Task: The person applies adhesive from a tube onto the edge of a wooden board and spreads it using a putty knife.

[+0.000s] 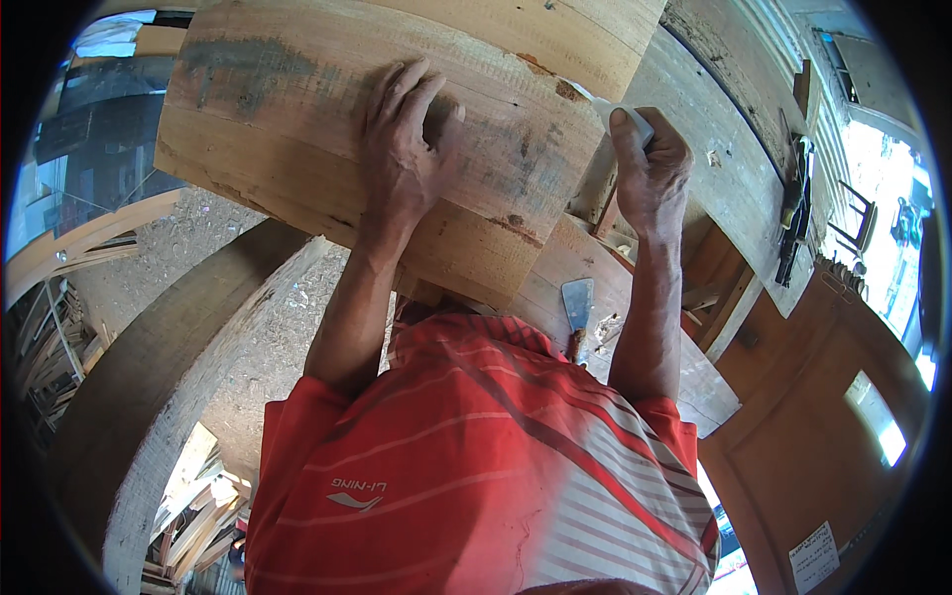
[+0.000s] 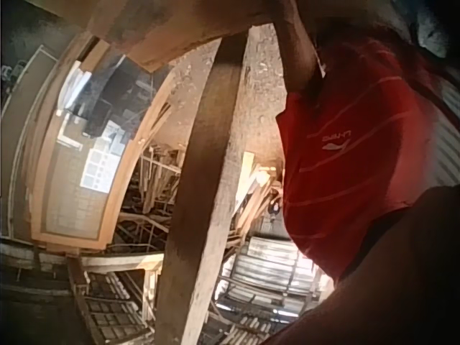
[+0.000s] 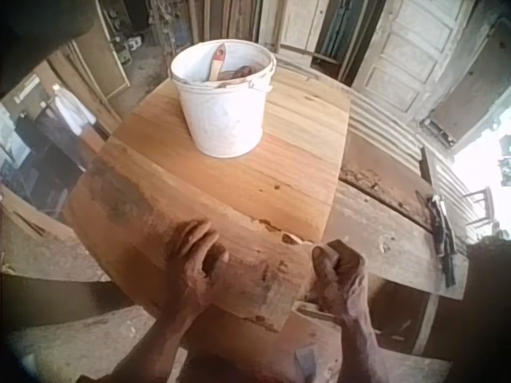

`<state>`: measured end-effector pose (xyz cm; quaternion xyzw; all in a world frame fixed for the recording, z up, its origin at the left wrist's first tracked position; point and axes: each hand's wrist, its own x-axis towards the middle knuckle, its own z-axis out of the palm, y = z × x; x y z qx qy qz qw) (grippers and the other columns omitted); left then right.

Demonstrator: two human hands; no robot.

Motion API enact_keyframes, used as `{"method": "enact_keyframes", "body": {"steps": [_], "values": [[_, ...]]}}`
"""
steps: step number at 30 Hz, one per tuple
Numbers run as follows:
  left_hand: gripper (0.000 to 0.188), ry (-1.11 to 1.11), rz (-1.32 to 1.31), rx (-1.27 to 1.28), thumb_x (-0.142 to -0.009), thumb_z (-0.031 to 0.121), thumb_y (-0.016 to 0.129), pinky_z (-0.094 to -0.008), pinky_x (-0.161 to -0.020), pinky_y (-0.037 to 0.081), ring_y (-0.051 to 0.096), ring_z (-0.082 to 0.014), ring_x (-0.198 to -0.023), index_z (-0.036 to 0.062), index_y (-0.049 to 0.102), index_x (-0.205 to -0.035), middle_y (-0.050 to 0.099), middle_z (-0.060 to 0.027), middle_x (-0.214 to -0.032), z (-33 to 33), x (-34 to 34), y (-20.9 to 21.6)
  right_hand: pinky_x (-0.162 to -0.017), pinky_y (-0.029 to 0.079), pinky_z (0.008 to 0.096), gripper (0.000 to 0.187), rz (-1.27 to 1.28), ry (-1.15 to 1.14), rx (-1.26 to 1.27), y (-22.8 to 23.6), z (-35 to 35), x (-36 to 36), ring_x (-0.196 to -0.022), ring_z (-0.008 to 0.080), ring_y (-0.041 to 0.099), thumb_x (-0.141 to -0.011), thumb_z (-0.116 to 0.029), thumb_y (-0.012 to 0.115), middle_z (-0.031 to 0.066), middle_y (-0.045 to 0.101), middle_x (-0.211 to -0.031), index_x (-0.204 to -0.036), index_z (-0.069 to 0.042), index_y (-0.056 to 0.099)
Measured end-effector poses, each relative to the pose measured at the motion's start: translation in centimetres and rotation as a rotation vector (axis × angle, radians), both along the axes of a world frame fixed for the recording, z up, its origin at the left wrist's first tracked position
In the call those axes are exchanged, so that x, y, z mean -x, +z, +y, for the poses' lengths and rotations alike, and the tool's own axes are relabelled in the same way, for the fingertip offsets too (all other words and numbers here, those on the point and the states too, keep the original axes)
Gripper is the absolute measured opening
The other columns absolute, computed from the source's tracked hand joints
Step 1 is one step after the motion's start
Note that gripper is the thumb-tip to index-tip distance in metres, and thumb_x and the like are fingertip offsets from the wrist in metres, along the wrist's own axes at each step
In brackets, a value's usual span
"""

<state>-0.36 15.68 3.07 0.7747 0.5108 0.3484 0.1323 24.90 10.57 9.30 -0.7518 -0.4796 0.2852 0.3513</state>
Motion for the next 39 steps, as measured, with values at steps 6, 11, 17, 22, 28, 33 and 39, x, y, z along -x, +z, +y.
{"method": "enact_keyframes", "body": {"steps": [6,11,17,22,28,33,39], "values": [[0.032,0.006,-0.006,0.001,-0.087,0.010,0.076,-0.0463,-0.105,0.050,0.063,-0.0359,-0.122,0.0001,0.072,-0.117,0.069,-0.0151,-0.129,-0.08,-0.14,0.07,-0.057,0.042,0.0322,0.030,-0.020,0.004,-0.014,0.27,-0.09,-0.28,-0.061,0.0096,0.047,-0.100,-0.028,0.068,0.0015,0.051,-0.063,-0.087,-0.001,0.067],[0.031,-0.003,-0.012,-0.004,-0.087,0.009,0.076,-0.0456,-0.104,0.051,0.063,-0.0354,-0.122,-0.0004,0.072,-0.116,0.069,-0.0155,-0.128,-0.05,-0.11,0.06,-0.057,0.042,0.0318,0.029,-0.019,-0.001,-0.004,0.49,-0.26,-0.32,-0.061,0.0095,0.048,-0.100,-0.028,0.068,0.0015,0.053,-0.063,-0.088,-0.001,0.067],[0.031,-0.001,-0.011,-0.007,-0.086,0.009,0.076,-0.0455,-0.102,0.052,0.064,-0.0364,-0.120,-0.0010,0.072,-0.115,0.069,-0.0162,-0.127,-0.02,-0.22,0.17,-0.057,0.043,0.0319,0.029,-0.006,-0.004,-0.004,0.37,-0.45,-0.46,-0.062,0.0097,0.048,-0.099,-0.027,0.068,0.0020,0.053,-0.064,-0.088,-0.001,0.067],[0.031,-0.006,-0.023,-0.004,-0.085,0.008,0.076,-0.0455,-0.102,0.052,0.064,-0.0364,-0.119,-0.0011,0.072,-0.115,0.069,-0.0161,-0.126,0.04,-0.18,0.21,-0.058,0.043,0.0324,0.028,-0.002,-0.008,0.001,0.53,-0.33,-0.32,-0.062,0.0101,0.048,-0.099,-0.027,0.068,0.0025,0.053,-0.064,-0.088,-0.001,0.067],[0.031,-0.005,-0.015,-0.007,-0.085,0.008,0.077,-0.0457,-0.102,0.052,0.064,-0.0368,-0.119,-0.0010,0.072,-0.115,0.069,-0.0161,-0.126,0.05,-0.19,0.31,-0.058,0.044,0.0328,0.029,-0.012,-0.010,0.002,0.34,-0.39,-0.48,-0.062,0.0105,0.048,-0.099,-0.028,0.068,0.0034,0.054,-0.064,-0.088,-0.001,0.067],[0.031,-0.007,-0.013,-0.011,-0.085,0.007,0.077,-0.0459,-0.102,0.052,0.064,-0.0372,-0.119,-0.0011,0.072,-0.115,0.070,-0.0161,-0.126,-0.03,-0.15,0.05,-0.060,0.045,0.0332,0.032,-0.014,-0.047,0.001,0.14,-0.58,-0.48,-0.063,0.0113,0.050,-0.099,-0.031,0.068,0.0042,0.055,-0.065,-0.090,0.000,0.068],[0.031,-0.009,-0.004,0.004,-0.088,0.009,0.076,-0.0458,-0.103,0.051,0.064,-0.0368,-0.119,-0.0007,0.072,-0.116,0.070,-0.0176,-0.125,-0.10,-0.20,0.16,-0.063,0.046,0.0325,0.034,0.025,-0.081,0.006,0.23,-0.98,-0.46,-0.066,0.0118,0.051,-0.100,-0.033,0.068,0.0047,0.057,-0.067,-0.094,0.000,0.071]]}}
